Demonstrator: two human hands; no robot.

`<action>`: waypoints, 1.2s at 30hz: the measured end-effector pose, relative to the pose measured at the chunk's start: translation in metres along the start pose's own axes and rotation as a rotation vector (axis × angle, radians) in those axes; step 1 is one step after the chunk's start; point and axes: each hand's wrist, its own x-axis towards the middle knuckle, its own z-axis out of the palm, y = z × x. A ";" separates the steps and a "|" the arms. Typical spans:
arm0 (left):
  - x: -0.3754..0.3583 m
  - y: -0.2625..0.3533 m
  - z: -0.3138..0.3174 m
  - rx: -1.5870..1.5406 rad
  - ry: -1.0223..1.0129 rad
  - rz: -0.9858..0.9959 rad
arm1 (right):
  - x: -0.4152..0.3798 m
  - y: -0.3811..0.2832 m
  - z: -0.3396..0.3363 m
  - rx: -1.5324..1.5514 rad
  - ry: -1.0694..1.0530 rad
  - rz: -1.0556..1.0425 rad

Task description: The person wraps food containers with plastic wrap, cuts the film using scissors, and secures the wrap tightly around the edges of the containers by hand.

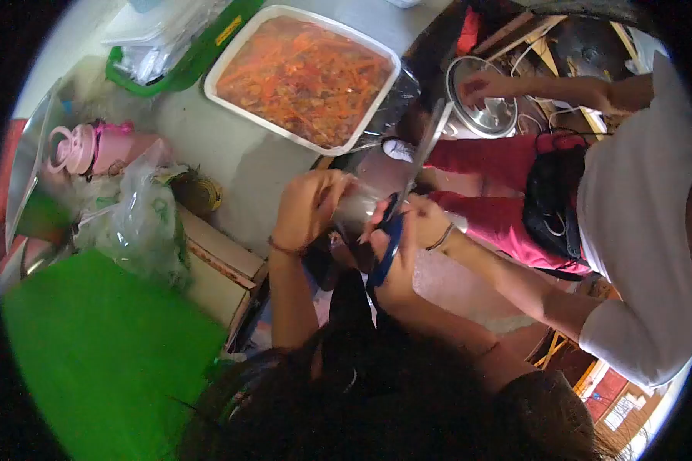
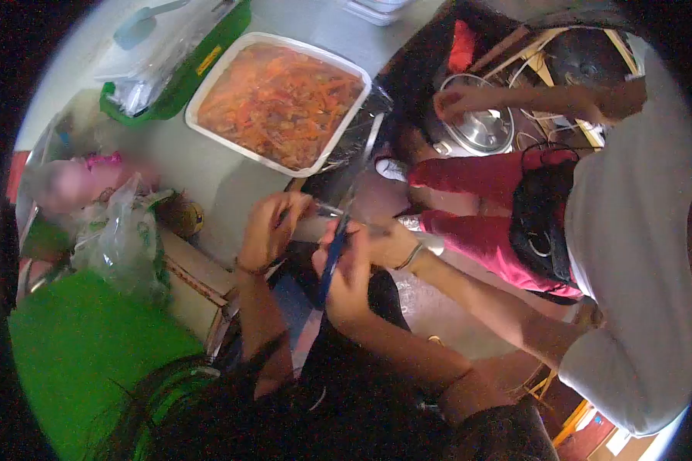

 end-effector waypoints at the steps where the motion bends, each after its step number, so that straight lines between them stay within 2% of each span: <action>1: -0.010 -0.017 -0.003 0.086 0.094 0.003 | 0.006 -0.010 0.004 0.029 0.012 0.012; 2: -0.019 -0.014 -0.011 0.107 0.141 0.001 | 0.014 -0.021 0.006 0.058 0.024 0.025; 4: -0.037 0.000 -0.025 0.147 0.230 -0.004 | 0.046 -0.031 0.003 -0.236 0.048 -0.070; 5: -0.044 0.010 -0.030 0.137 0.266 -0.073 | 0.060 -0.044 0.010 -0.280 0.086 -0.105; 6: -0.050 0.021 -0.035 0.125 0.300 -0.142 | 0.079 -0.048 0.001 -0.643 0.093 -0.267; 7: -0.056 0.032 -0.040 0.112 0.332 -0.212 | 0.094 -0.054 -0.003 -0.699 0.106 -0.294; 8: -0.061 0.044 -0.044 0.249 0.365 -0.174 | 0.106 -0.060 -0.003 -0.763 0.124 -0.273; 10: -0.067 0.068 -0.050 0.523 0.430 -0.100 | 0.129 -0.070 -0.006 -1.030 0.134 -0.364; 13: -0.077 0.094 -0.060 0.556 0.451 -0.111 | 0.135 -0.085 0.013 -0.981 0.177 -0.467; 17: -0.091 0.112 -0.067 0.467 0.575 -0.121 | 0.118 -0.091 0.035 -0.741 0.105 -0.421; 21: -0.104 0.133 -0.066 0.446 0.695 -0.142 | 0.111 -0.091 0.040 -0.956 0.004 -0.337; 24: -0.116 0.140 -0.066 0.436 0.756 -0.139 | 0.116 -0.085 0.041 -0.991 -0.065 -0.391; 28: -0.126 0.137 -0.065 0.355 0.845 -0.119 | 0.159 -0.100 0.040 -1.550 -0.202 -0.495; 30: -0.132 0.140 -0.065 0.292 0.824 -0.216 | 0.203 -0.100 0.038 -1.658 -0.174 -0.437; 32: -0.135 0.140 -0.063 0.253 0.834 -0.280 | 0.232 -0.115 0.057 -1.601 -0.132 -0.006; 34: -0.136 0.136 -0.060 0.241 0.871 -0.310 | 0.318 -0.095 0.031 -2.114 -0.290 -0.421; 36: -0.139 0.129 -0.060 0.220 0.907 -0.305 | 0.341 -0.091 0.032 -2.164 -0.213 -0.432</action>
